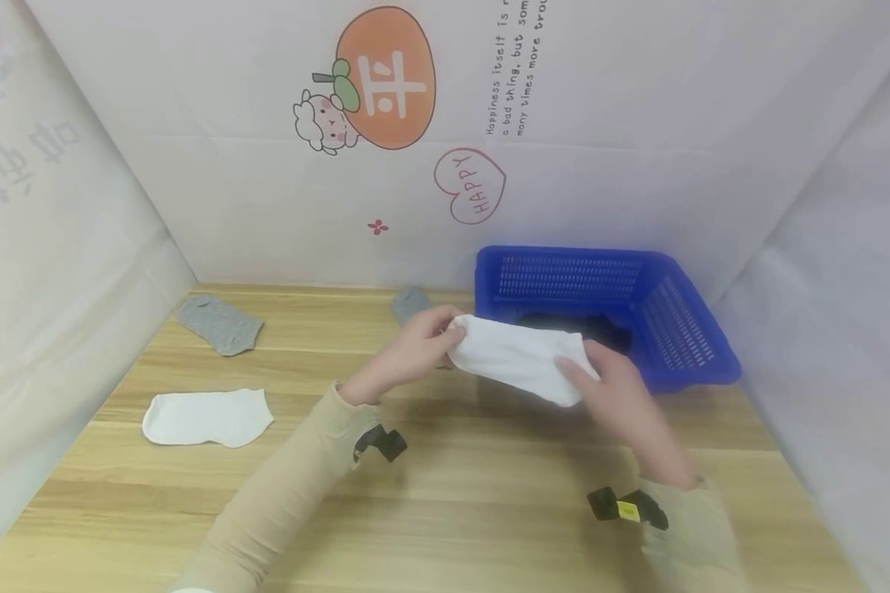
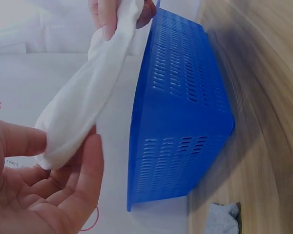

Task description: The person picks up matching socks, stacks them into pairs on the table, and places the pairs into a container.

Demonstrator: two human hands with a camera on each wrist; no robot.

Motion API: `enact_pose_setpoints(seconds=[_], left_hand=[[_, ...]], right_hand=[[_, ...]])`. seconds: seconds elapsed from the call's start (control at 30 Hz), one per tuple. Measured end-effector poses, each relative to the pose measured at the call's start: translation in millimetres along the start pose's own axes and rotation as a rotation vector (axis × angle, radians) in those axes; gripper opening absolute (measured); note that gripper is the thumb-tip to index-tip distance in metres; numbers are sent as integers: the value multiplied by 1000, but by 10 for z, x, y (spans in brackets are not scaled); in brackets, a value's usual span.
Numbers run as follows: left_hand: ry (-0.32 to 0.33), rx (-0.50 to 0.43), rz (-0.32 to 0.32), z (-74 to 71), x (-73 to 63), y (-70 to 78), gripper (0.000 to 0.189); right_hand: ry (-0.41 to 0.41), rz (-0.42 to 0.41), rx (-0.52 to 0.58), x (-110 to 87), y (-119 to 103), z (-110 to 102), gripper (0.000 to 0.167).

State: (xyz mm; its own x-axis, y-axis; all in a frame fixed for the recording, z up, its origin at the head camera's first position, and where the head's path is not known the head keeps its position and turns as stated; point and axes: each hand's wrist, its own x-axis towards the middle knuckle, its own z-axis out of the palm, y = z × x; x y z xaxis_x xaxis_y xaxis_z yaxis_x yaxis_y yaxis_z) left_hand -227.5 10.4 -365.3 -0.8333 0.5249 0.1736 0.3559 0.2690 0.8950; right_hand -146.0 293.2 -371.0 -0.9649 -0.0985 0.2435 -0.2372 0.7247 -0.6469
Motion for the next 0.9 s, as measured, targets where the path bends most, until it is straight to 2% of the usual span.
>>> enact_pose_setpoints(seconds=[0.1,0.23,0.33,0.57,0.73,0.9], left_hand=[[38,-52,4,-47,-10,0,25],[60,-123,6,-141,-45,3,25],[31,-144,17,-240,-80,-15,23],[-100,-161,89,-476,-194,-63,20],[-142,-87,99,-580,-274,-89,5],[-156,-30,64,-668,-347,-113,7]], right_hand=[[37,18,22,21,-61,51,31],[43,31,52,38,-119,108,33],[41,28,72,53,-156,142,33],[9,22,158,62,-204,205,39],[14,8,184,71,-250,252,37],[18,-17,202,82,-294,313,32]])
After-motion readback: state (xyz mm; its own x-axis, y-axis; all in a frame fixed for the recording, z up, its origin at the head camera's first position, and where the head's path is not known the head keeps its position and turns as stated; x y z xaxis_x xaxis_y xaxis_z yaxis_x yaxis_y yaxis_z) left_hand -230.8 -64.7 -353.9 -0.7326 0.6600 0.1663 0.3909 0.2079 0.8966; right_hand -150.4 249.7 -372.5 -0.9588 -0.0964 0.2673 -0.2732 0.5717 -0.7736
